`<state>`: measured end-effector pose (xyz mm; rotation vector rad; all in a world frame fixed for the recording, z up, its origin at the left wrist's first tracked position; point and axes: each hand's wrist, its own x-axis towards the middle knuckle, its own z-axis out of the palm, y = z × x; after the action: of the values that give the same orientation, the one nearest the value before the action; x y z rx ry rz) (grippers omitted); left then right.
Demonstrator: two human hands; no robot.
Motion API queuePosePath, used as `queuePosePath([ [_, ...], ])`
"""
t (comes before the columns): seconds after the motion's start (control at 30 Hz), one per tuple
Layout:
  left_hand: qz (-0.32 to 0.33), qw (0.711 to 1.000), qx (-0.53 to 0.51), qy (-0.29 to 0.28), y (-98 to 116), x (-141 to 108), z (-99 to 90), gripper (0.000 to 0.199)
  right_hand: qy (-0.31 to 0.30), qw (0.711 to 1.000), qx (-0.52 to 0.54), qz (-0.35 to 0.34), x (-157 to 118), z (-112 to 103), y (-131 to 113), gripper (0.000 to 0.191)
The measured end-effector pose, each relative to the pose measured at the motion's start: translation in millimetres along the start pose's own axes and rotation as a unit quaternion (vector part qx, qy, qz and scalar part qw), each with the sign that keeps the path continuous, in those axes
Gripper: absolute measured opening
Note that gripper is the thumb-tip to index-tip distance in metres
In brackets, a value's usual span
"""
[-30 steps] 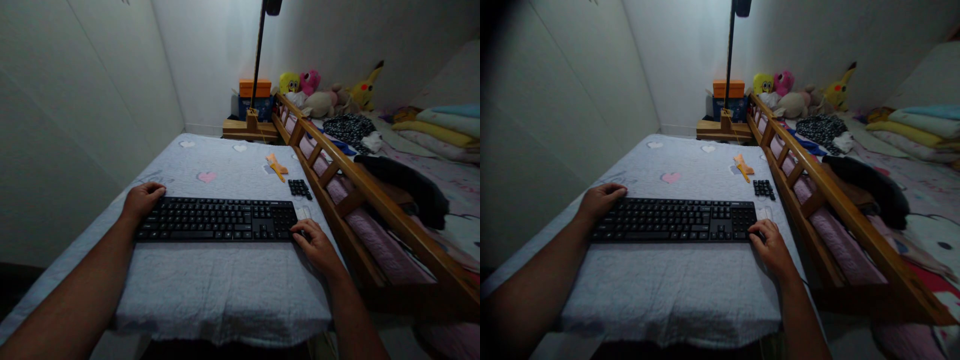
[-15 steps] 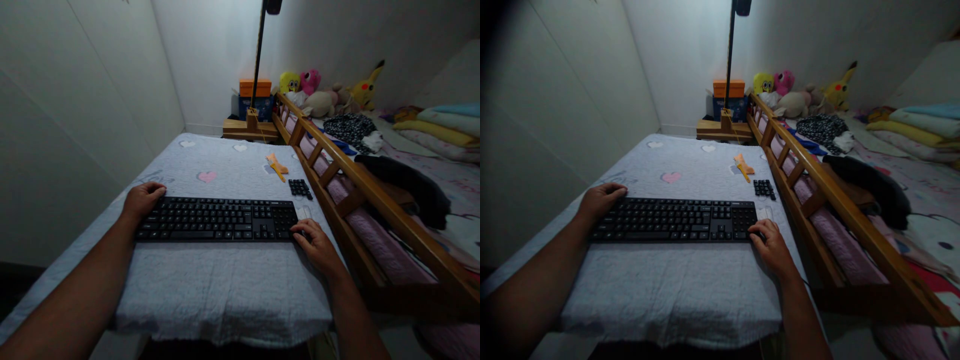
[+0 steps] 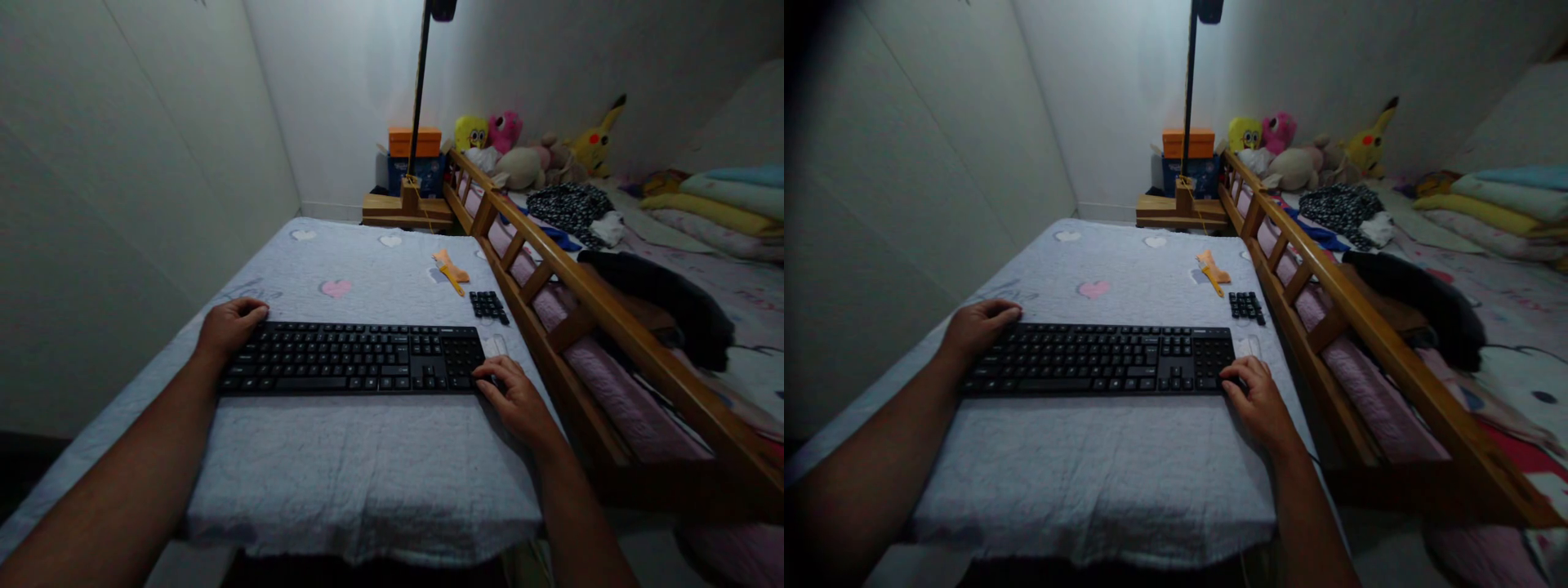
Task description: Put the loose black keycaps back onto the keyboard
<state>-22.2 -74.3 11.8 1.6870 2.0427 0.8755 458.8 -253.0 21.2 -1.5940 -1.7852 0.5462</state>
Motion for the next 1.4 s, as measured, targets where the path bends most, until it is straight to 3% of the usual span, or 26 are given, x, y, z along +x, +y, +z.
queuePosePath([
  [1.4,0.002,1.0,0.005,0.004,7.4,-4.3,-2.7,0.041,0.019,0.999,-0.026,-0.002,1.3,5.7,-1.2,0.016],
])
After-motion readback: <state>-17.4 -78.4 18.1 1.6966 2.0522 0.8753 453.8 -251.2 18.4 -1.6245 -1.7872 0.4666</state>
